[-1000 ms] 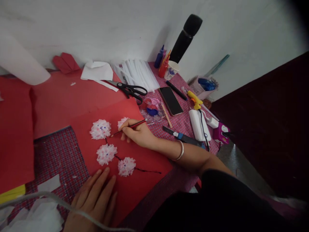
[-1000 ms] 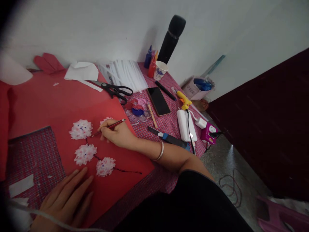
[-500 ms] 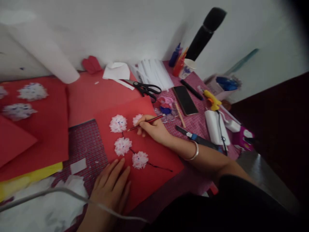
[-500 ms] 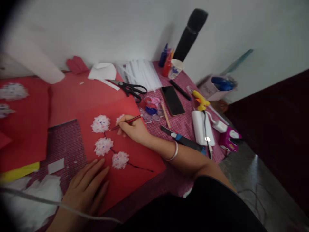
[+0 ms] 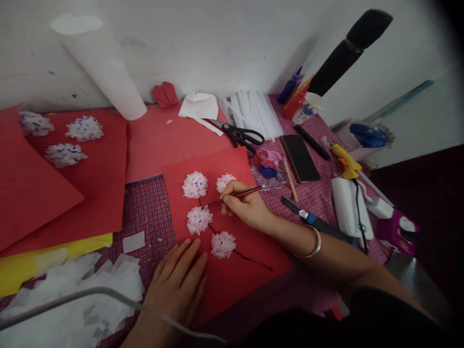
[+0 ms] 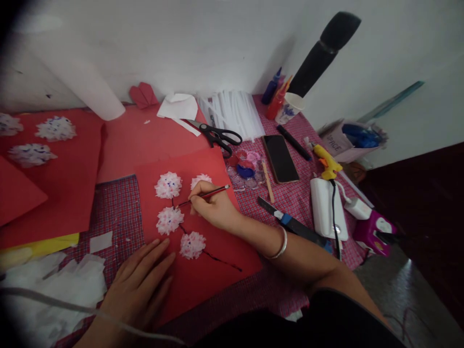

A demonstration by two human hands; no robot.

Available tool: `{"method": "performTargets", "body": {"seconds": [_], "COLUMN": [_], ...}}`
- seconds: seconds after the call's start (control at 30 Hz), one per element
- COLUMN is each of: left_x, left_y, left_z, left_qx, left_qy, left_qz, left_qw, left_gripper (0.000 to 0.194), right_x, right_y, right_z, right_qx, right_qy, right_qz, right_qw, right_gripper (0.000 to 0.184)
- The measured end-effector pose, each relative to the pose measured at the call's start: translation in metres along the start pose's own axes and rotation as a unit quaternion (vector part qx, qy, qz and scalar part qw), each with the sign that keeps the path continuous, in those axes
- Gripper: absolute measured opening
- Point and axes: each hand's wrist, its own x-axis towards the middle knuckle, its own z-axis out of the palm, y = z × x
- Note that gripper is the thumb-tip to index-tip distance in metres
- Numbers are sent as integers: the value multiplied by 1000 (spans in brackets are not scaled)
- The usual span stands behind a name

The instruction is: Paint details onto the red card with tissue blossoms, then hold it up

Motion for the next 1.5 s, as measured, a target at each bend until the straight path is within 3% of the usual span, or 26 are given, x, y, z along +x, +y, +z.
{"method": "performTargets", "body": {"seconds": [0.17, 0.3, 0.6, 0.93, 1.17, 1.5], "left_x": [0, 1, 1, 5, 1, 4], "left_y": [-2, -4, -3, -6, -3, 1], "left_z": [3, 1, -1, -6, 1, 1], "left_qx": [-10, 6, 7, 9, -2, -22], "left_qy": [29, 13, 7, 9, 27, 40], "left_qz": [5, 30, 25, 51, 20, 2], "left_qw": [1000, 999, 1000, 999, 999, 999], "left_gripper": [27, 29, 28, 27, 26, 25], "right_x": [2, 3, 4, 7, 2, 3], "right_y": [-1, -4, 0, -1, -3, 0], "right_z": [-3, -5, -4, -7, -1, -1], "right_qx": [-17, -30, -32, -13, 11, 9], "right_qy": [40, 61, 44, 77, -2, -14], "right_qz": [-13, -15, -15, -10, 0, -6], "right_qw": [999, 998, 998, 997, 1000, 1000], "right_gripper": [9, 10, 12, 11, 9, 10]}}
